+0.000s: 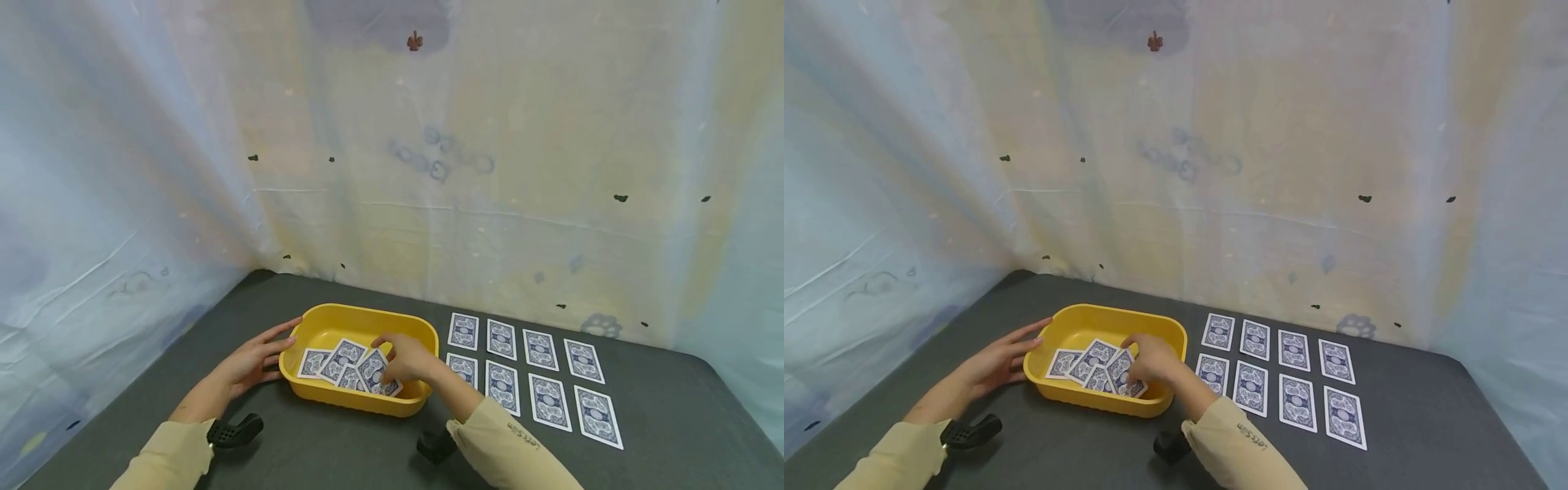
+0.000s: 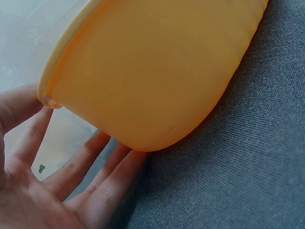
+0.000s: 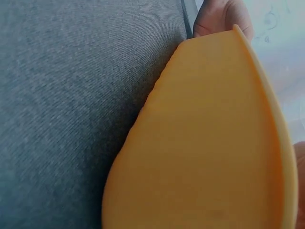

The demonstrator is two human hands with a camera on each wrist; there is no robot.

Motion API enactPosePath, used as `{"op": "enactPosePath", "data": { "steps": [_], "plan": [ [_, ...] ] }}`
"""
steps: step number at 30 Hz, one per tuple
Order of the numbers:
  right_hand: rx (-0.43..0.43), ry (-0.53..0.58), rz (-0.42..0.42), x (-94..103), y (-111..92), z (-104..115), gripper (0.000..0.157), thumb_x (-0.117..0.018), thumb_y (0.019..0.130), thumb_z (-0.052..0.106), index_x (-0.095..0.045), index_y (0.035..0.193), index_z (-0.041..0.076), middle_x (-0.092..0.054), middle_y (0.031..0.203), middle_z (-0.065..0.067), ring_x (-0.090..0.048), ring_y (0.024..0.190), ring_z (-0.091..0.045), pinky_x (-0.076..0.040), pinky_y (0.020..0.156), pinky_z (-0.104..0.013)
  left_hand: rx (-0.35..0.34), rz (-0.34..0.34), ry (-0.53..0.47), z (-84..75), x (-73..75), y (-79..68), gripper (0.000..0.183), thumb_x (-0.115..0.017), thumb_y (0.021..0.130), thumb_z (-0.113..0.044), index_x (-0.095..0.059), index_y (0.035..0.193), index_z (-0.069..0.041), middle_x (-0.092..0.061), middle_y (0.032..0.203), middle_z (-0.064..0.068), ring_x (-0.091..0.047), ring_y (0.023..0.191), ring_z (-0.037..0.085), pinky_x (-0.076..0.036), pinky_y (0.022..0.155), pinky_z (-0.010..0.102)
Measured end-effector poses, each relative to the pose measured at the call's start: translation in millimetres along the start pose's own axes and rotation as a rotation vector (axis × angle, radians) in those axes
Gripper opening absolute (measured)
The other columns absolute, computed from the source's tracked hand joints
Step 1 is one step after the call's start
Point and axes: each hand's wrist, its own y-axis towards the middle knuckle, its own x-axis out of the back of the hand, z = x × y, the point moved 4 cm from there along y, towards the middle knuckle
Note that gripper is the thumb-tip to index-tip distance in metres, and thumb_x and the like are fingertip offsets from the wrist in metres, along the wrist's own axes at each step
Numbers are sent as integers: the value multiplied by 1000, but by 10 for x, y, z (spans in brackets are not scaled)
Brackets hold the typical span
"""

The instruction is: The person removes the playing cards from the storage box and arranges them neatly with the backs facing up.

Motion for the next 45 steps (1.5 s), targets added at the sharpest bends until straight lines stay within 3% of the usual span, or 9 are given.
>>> {"op": "enactPosePath", "data": {
  "steps": [10,27,40,45],
  "plan": [
    [141,160,-178,122,-172,-29,49,-78,75,6,-60,121,6,-57,86,-7,-54,71,-16,-47,60,-24,-8,8,5,15,35,-20,67,-55,97,-40,-23,154,-28,-10,161,13,-37,135,34,-46,98,47],
    [46,633,-512,283,-643,-348,52,-76,77,-1,-56,125,2,-62,88,-14,-62,68,-13,-50,60,-21,-11,26,-10,30,29,3,65,-54,98,-39,-23,154,-28,-8,161,12,-33,137,35,-43,101,50],
    [10,631,-546,346,-843,-589,52,-76,76,-3,-56,123,2,-59,85,-11,-59,61,-10,-48,56,-20,-18,38,-5,13,18,7,65,-53,98,-39,-22,154,-29,-7,161,13,-31,138,36,-42,102,50],
    [-20,601,-552,367,-942,-648,51,-77,76,-1,-55,122,2,-62,85,-11,-63,63,-12,-54,58,-25,-20,41,-11,1,8,16,66,-53,98,-39,-21,154,-27,-6,161,12,-28,140,37,-41,103,51]
  ]
}}
